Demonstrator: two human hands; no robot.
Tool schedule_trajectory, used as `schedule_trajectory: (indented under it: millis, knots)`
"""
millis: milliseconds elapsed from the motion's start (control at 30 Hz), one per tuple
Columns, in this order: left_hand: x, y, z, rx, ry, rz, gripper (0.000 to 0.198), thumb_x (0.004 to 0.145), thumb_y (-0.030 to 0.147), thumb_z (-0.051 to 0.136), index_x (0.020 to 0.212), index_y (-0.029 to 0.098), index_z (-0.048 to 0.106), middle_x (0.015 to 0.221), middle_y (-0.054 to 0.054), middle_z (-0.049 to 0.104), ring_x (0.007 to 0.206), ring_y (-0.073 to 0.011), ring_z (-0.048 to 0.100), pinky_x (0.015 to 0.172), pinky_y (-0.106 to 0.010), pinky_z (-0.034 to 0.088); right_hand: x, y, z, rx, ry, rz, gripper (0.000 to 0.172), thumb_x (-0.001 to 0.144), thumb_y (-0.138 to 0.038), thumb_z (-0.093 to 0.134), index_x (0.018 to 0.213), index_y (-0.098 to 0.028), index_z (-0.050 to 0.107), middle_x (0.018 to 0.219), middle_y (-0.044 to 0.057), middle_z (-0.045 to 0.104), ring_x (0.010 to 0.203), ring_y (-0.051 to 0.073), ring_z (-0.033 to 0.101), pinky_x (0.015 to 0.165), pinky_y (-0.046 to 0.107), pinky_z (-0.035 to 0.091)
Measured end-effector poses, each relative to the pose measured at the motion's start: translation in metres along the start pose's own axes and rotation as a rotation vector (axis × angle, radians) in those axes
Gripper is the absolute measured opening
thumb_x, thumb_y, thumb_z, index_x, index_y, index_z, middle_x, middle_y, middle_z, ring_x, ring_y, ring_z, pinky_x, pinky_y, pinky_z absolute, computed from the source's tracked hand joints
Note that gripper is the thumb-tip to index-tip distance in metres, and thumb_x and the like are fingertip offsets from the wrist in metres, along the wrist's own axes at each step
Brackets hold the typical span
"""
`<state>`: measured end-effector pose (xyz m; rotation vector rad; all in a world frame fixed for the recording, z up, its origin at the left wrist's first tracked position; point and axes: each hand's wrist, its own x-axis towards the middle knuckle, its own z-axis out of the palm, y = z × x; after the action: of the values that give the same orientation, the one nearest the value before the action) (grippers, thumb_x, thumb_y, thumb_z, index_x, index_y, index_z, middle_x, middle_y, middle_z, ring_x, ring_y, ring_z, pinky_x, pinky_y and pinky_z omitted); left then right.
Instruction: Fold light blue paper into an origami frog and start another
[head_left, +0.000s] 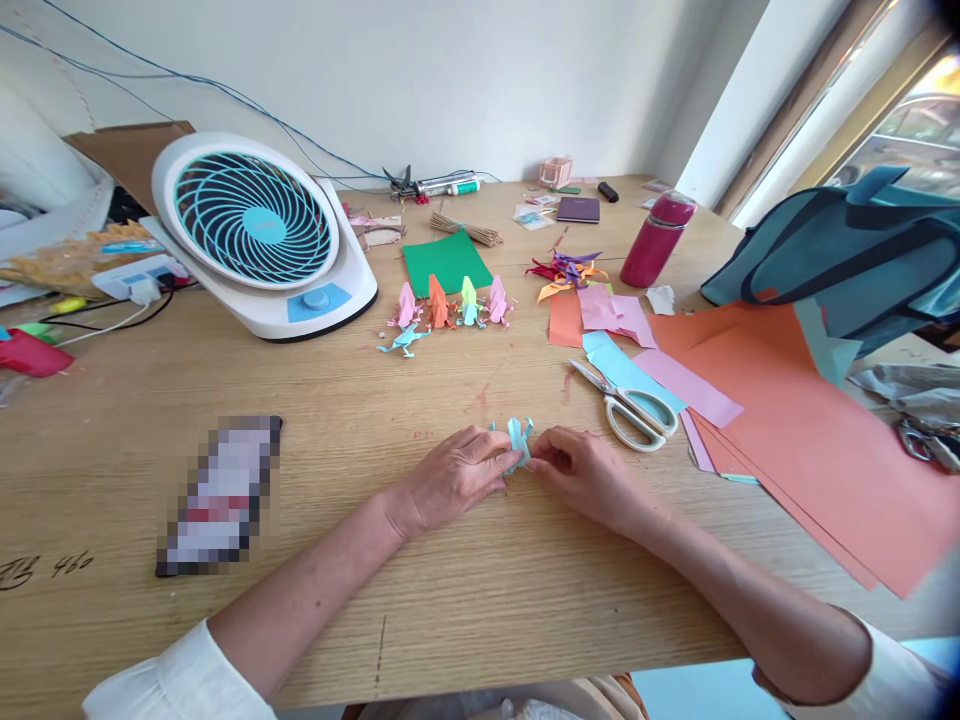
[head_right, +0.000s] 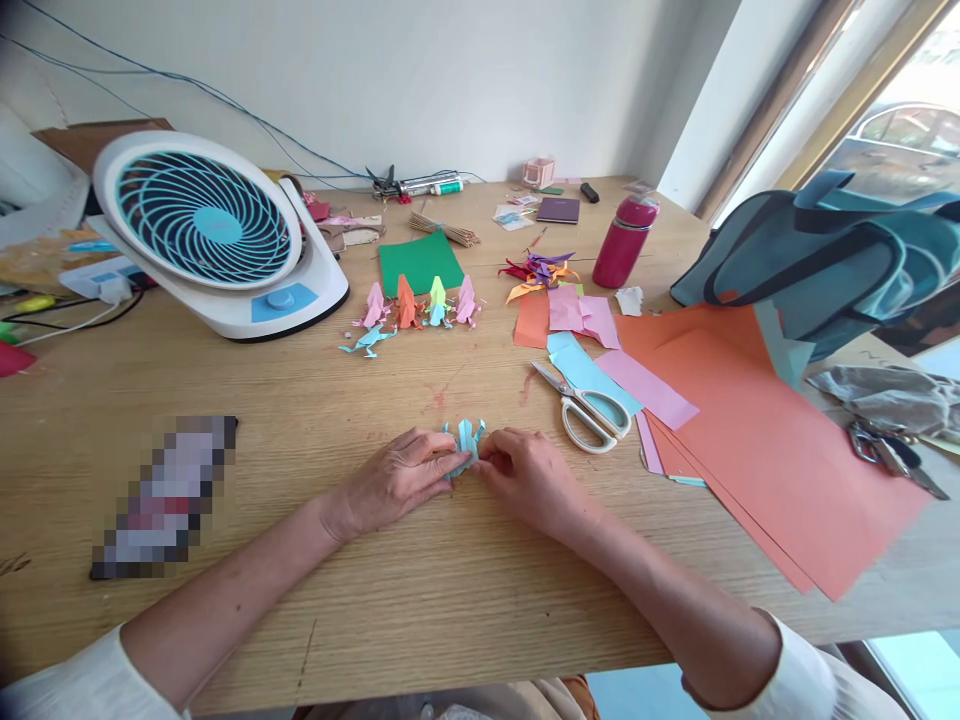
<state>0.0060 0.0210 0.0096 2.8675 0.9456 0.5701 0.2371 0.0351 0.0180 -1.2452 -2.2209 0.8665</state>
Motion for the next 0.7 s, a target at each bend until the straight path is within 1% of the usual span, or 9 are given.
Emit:
schedule_trajectory:
  millis: [100,167,233,300,367,433,533,633,700]
  knots:
    - [-0.001,-0.001,0.002,0.010,0.031,-0.001,0.039,0.093,0.022,0.058,0.132,0.017,0.053,0.120,-0.012,0.058,0.106,-0.0226,0.056,0.094,-0.038,0.050,0.000,0.002,-0.011,0.140,-0.037,0.096,0.016,0.091,-0.030,0.053,0.087,-0.019,0.063,0.070,-0.001,0.060,0.061,0.012,0.049,0.056,0.024,0.034]
    - [-0.001,-0.002,0.003,0.030,0.049,0.018,0.039,0.092,0.022,0.060,0.130,0.016,0.054,0.122,-0.013,0.058,0.109,-0.0233,0.055,0.095,-0.039,0.050,-0.001,0.002,-0.018,0.134,-0.069,0.134,0.017,0.090,-0.031,0.054,0.085,-0.018,0.063,0.068,-0.002,0.060,0.060,0.012,0.047,0.054,0.024,0.033]
    - [-0.001,-0.002,0.003,0.055,0.067,0.035,0.039,0.090,0.022,0.062,0.129,0.016,0.055,0.125,-0.013,0.058,0.110,-0.0236,0.054,0.096,-0.039,0.050,-0.003,0.003,-0.024,0.102,-0.127,0.136,0.014,0.087,-0.029,0.057,0.083,-0.018,0.064,0.066,-0.003,0.058,0.059,0.011,0.046,0.054,0.023,0.033]
    - [-0.002,-0.002,0.004,0.074,0.085,0.040,0.039,0.089,0.022,0.064,0.128,0.016,0.056,0.128,-0.012,0.058,0.111,-0.0238,0.053,0.096,-0.039,0.050,-0.005,0.004,-0.026,0.084,-0.191,0.124,0.010,0.085,-0.026,0.059,0.085,-0.018,0.066,0.066,-0.003,0.058,0.059,0.011,0.047,0.054,0.023,0.034]
    - [-0.002,-0.002,0.004,0.079,0.096,0.041,0.040,0.088,0.023,0.065,0.127,0.017,0.057,0.130,-0.011,0.058,0.112,-0.0241,0.052,0.098,-0.039,0.050,-0.006,0.006,-0.027,0.079,-0.229,0.114,0.010,0.084,-0.022,0.059,0.088,-0.019,0.067,0.069,-0.003,0.060,0.060,0.011,0.048,0.055,0.023,0.035]
    - [-0.002,-0.002,0.004,0.072,0.096,0.039,0.040,0.088,0.023,0.066,0.127,0.017,0.057,0.131,-0.011,0.058,0.114,-0.0240,0.051,0.098,-0.039,0.049,-0.005,0.008,-0.026,0.082,-0.237,0.114,0.010,0.083,-0.020,0.059,0.088,-0.020,0.067,0.070,-0.003,0.061,0.061,0.011,0.049,0.056,0.023,0.035]
    - [-0.001,-0.002,0.003,0.056,0.090,0.031,0.040,0.088,0.023,0.066,0.126,0.016,0.057,0.130,-0.011,0.059,0.112,-0.0233,0.051,0.098,-0.039,0.049,-0.004,0.011,-0.021,0.084,-0.224,0.118,0.008,0.081,-0.020,0.060,0.084,-0.019,0.067,0.068,-0.004,0.059,0.060,0.011,0.048,0.055,0.022,0.035]
    - [-0.001,-0.001,0.002,0.038,0.086,0.017,0.039,0.088,0.022,0.065,0.126,0.016,0.057,0.129,-0.010,0.059,0.110,-0.0232,0.051,0.097,-0.039,0.050,-0.004,0.012,-0.015,0.065,-0.189,0.092,0.004,0.080,-0.021,0.061,0.080,-0.019,0.065,0.069,-0.003,0.060,0.062,0.011,0.051,0.057,0.023,0.037]
    - [-0.001,-0.001,0.002,0.030,0.082,0.010,0.038,0.089,0.022,0.064,0.126,0.017,0.057,0.129,-0.010,0.059,0.110,-0.0234,0.051,0.097,-0.039,0.050,-0.004,0.011,-0.011,0.048,-0.150,0.075,0.003,0.079,-0.020,0.063,0.081,-0.020,0.064,0.070,-0.003,0.061,0.062,0.012,0.051,0.057,0.023,0.036]
